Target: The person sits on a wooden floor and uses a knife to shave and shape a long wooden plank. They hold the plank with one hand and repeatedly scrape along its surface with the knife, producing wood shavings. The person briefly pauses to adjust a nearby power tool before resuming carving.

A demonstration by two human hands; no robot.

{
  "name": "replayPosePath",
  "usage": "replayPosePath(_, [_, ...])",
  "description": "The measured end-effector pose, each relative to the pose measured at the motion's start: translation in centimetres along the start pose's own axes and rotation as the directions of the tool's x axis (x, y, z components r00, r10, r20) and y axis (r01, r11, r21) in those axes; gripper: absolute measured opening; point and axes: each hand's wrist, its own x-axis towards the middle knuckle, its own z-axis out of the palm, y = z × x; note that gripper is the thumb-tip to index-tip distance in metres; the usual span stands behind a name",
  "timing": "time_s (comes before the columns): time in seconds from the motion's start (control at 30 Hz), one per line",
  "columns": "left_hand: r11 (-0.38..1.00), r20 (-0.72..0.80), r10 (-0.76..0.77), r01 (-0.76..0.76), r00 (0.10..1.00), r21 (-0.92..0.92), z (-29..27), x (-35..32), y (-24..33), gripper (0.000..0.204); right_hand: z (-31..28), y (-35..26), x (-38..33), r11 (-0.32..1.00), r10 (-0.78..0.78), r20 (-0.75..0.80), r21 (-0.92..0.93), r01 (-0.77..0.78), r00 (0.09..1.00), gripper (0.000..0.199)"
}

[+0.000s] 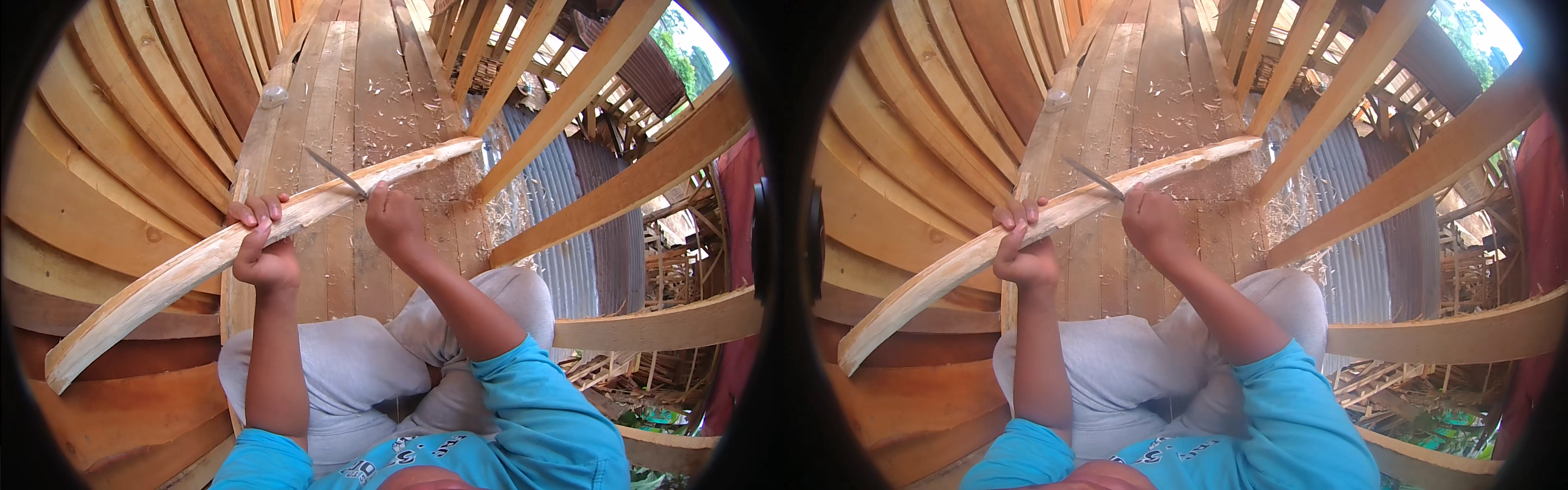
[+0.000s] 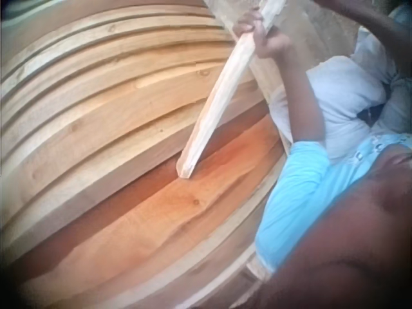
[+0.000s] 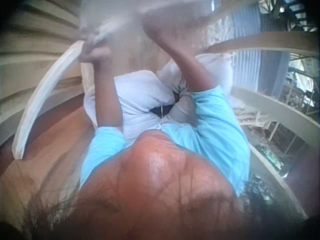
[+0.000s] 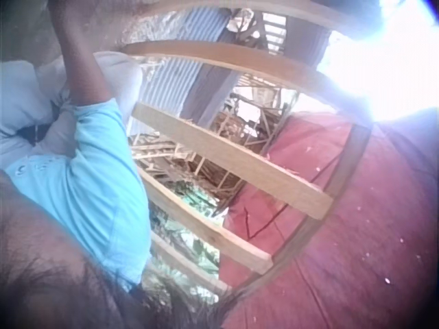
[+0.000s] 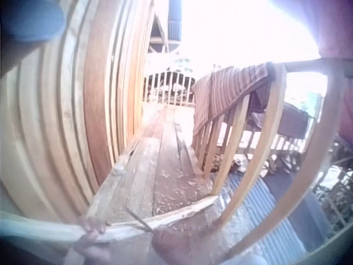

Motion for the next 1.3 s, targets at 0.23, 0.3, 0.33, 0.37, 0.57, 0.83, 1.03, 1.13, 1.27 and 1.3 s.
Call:
replayPosePath(0.23, [0.999, 0.043, 0.018, -0.017, 0.999, -0.032, 1.4, 0.3, -1.0, 0.026, -2.3, 9.3, 5.2, 0.963, 0.266, -0.235, 0.108, -0.247, 0.935, 0.058])
replayPosePath(0.3, [0.999, 0.014, 0.023, -0.022, 1.000, -0.038, 1.2, 0.3, -0.8, 0.025, -0.4, 7.8, 3.7, 0.953, 0.302, -0.232, 0.071, -0.294, 0.925, 0.059])
replayPosePath(0.33, [0.999, -0.003, 0.029, -0.029, 1.000, -0.042, 0.8, 0.2, -0.6, 0.026, 0.2, 5.9, 2.7, 0.960, 0.278, -0.212, 0.038, -0.277, 0.937, 0.060])
replayPosePath(0.37, [0.998, -0.010, 0.022, -0.022, 1.000, -0.052, 0.7, 0.1, -0.7, 0.026, 0.8, 4.7, 1.9, 0.975, 0.221, -0.146, 0.042, -0.217, 0.964, 0.060])
replayPosePath(0.57, [1.000, 0.020, -0.015, 0.016, 1.000, -0.012, 1.1, 0.2, -0.4, 0.025, -0.8, 6.4, 4.1, 0.978, 0.204, -0.249, 0.004, -0.210, 0.947, 0.057])
replayPosePath(0.83, [0.998, 0.006, 0.042, -0.042, 0.999, -0.037, -0.2, 0.2, -0.6, 0.025, 0.1, 3.0, 1.2, 0.977, 0.214, -0.158, 0.026, -0.212, 0.964, 0.060])
replayPosePath(1.03, [1.000, 0.031, 0.015, -0.014, 0.999, -0.023, 1.1, 0.4, -0.6, 0.025, -2.4, 11.3, 5.7, 0.943, 0.314, -0.274, -0.020, -0.332, 0.909, 0.059])
replayPosePath(1.13, [0.999, 0.030, -0.006, 0.007, 1.000, -0.040, 1.8, 0.3, -1.2, 0.025, -1.9, 18.8, 7.5, 0.903, 0.419, -0.361, 0.066, -0.425, 0.833, 0.057])
replayPosePath(1.27, [1.000, -0.010, 0.019, -0.019, 1.000, -0.013, 0.4, 0.2, -0.2, 0.025, 1.2, 7.1, 3.7, 0.923, 0.372, -0.203, 0.185, -0.338, 0.906, 0.055])
replayPosePath(1.3, [1.000, -0.007, 0.022, -0.022, 1.000, -0.017, 0.7, 0.1, -0.3, 0.025, 1.5, 5.5, 2.6, 0.941, 0.302, -0.135, 0.201, -0.272, 0.944, 0.055])
